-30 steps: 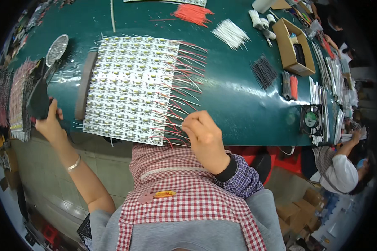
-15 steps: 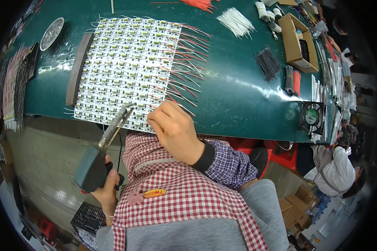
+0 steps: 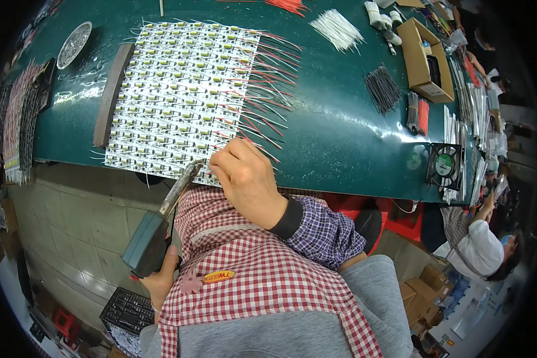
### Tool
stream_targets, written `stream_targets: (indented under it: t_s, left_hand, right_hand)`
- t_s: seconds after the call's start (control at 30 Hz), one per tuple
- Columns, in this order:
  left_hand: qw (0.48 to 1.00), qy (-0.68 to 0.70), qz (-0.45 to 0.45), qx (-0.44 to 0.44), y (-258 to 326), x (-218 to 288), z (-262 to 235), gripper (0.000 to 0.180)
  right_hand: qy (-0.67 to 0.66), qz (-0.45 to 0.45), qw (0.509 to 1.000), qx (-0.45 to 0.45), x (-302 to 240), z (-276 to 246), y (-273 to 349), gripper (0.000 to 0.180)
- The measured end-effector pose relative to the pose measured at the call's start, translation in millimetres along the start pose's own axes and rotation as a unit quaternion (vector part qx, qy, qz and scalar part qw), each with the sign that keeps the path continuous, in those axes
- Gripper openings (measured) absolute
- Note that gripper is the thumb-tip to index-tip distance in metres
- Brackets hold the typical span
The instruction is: The person solders wires onto an LED board grid using a soldering iron.
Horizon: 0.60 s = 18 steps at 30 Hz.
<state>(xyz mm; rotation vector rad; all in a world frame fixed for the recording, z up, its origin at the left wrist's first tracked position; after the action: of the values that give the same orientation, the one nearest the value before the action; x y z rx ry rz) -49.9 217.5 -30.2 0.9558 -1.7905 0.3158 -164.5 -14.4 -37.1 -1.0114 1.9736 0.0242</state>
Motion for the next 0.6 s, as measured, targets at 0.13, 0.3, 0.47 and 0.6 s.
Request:
stream_targets:
  t_s: [0.13,0.3,0.47,0.6]
  left_hand:
    - [0.999,0.017,-0.023,0.038,0.2,0.9,3.0,0.032]
    - [1.000,0.000,0.017,0.019,-4.5,4.6,3.7,0.025]
    - [0.999,-0.009,0.044,-0.030,-13.5,18.7,4.3,0.017]
    - [0.998,0.006,0.056,-0.015,-13.6,19.3,5.2,0.016]
  right_hand:
    - [0.005,0.000,1.000,0.010,0.3,-1.5,-1.0,0.011]
    - [0.006,-0.004,1.000,0.005,0.8,-1.4,-0.3,0.012]
    - [0.002,-0.009,1.000,0.012,1.3,-0.9,0.1,0.012]
    - [0.005,-0.008,1.000,0.006,1.5,-0.3,-1.1,0.012]
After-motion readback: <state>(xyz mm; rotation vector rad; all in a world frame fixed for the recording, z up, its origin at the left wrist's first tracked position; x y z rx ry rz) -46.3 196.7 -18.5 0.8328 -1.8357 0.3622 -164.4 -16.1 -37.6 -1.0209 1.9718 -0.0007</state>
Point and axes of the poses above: each hand's wrist, its own y-axis away from the middle knuckle, its own z-axis out of the palm, x = y × z, the point moved 3 cm from there along -y, towards the middle knuckle, and after that the axes turned 4 degrees about -z, right-handed, at the moved point
